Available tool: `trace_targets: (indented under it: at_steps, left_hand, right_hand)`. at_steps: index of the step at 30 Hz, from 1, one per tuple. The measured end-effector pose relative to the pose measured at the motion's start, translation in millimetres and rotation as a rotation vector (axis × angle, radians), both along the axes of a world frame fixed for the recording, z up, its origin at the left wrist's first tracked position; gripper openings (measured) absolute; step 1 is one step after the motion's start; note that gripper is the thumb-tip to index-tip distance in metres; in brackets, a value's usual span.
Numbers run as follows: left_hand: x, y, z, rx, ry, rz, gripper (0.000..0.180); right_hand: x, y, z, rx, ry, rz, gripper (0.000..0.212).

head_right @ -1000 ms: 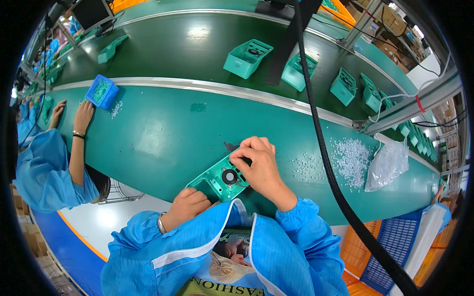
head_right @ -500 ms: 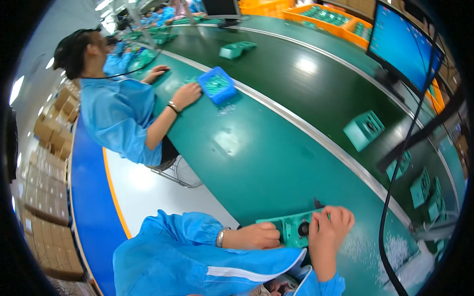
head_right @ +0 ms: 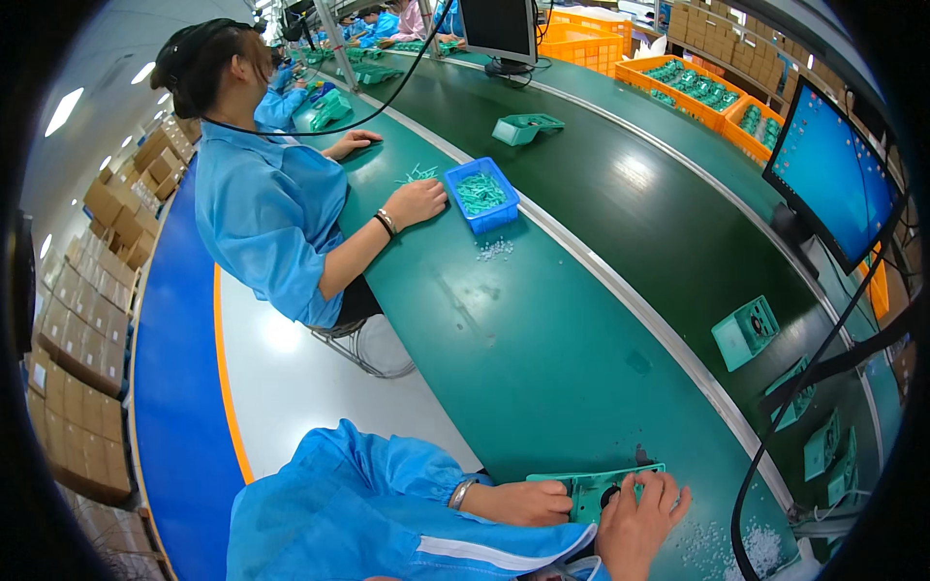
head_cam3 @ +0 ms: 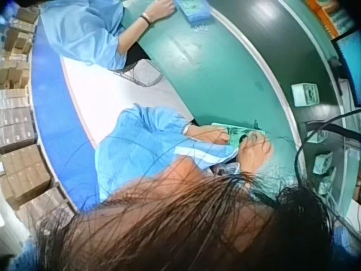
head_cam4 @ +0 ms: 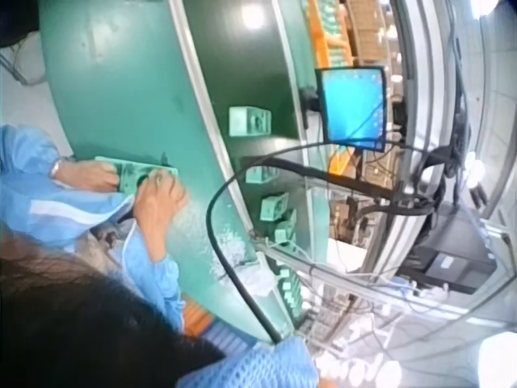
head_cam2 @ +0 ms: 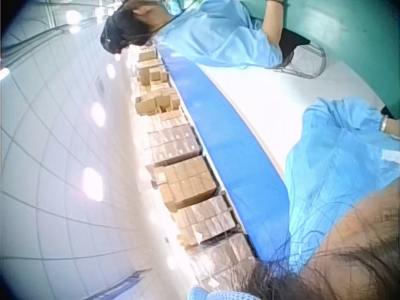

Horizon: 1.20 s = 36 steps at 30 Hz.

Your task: The person assembles internal components and screws into green plastic electronic device housings by hand, taking parts from bins on a production line.

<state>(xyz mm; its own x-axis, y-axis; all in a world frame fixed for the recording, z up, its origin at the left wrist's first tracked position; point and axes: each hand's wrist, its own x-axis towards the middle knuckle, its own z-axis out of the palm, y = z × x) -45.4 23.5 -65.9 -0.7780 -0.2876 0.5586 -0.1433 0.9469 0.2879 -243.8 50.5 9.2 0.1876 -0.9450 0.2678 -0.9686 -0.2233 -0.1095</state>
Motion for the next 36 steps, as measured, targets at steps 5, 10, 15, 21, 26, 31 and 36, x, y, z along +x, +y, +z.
trace_targets:
  at_steps: [5,10,15,21,26,31,36]
  left_hand:
    - [4,5,11,-0.133,-0.101,0.019,0.017]
    - [-3,3,33,-0.136,-0.014,0.083,0.016]
    - [12,2,41,-0.165,-0.038,0.229,0.021]
    - [12,5,51,-0.143,-0.059,0.392,0.017]
    - [-2,-6,47,-0.158,-0.029,0.449,0.014]
    - [-8,-9,43,-0.146,-0.035,0.460,0.013]
    - [-7,-10,41,-0.146,-0.032,0.476,0.013]
  right_hand:
    - [4,9,2,0.035,-0.077,-0.004,0.035]
    - [-9,22,9,-0.034,-0.094,-0.024,0.045]
    - [-47,45,27,-0.111,-0.203,-0.039,0.047]
    - [-169,92,22,-0.239,-0.318,-0.286,0.028]
    - [-198,104,-1,-0.236,-0.467,-0.364,0.012]
    - [-196,82,-10,-0.218,-0.425,-0.246,0.010]
    - [-190,58,-18,-0.205,-0.347,-0.144,0.011]
